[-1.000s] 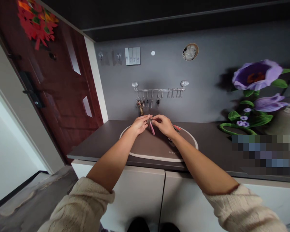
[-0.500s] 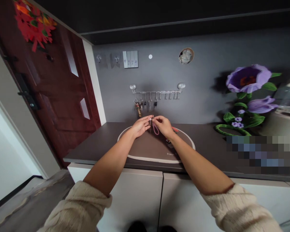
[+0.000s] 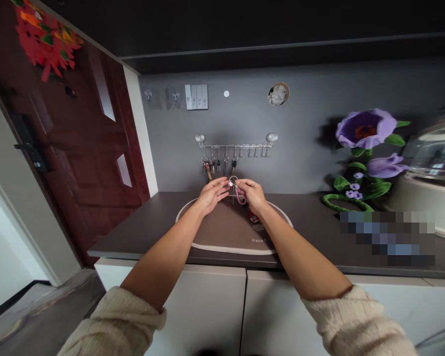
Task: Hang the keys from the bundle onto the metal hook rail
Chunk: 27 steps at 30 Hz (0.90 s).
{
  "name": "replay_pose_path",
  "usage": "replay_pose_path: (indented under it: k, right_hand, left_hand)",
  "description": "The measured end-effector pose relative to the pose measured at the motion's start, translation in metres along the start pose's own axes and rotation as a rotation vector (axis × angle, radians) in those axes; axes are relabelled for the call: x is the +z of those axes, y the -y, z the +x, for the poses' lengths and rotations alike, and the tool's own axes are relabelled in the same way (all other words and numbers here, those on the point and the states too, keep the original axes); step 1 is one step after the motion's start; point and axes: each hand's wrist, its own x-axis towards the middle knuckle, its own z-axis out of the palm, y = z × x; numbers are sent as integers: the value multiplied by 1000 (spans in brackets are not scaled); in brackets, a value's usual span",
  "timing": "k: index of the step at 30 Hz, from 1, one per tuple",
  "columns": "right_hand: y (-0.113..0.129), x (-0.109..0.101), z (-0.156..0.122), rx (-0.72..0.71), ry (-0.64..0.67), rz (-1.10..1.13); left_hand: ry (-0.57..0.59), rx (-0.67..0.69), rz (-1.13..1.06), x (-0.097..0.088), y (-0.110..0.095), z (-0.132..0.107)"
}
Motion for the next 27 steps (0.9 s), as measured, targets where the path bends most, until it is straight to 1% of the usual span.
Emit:
replay_pose_path:
  k: [2,5,9,11,13,16,22,27]
  right_hand:
    - [3,-2,1,9,-9,22]
    - [6,-4,2,0,-17,29]
    - [7,-7,5,1,-47,17]
    - [7,-8,6,3,-58,23]
    - [7,-9,9,11,-64,28]
    - [11,-11,16,15,-96,26]
    - [27,-12,44,-54,-167,-43]
    - [39,-7,70,-34,-246,-89]
  left_hand:
    - [-45,13,12,-1,2,1]
    - [-117,15,97,0,7,3]
    - [-230,33,314,3,15,5]
    - [-268,60,434,4,20,6]
    - [-256,84,523,4,25,7]
    - [-207,83,594,4,31,8]
    - [-203,69,638,5,37,8]
    - [-201,52,666,6,39,9]
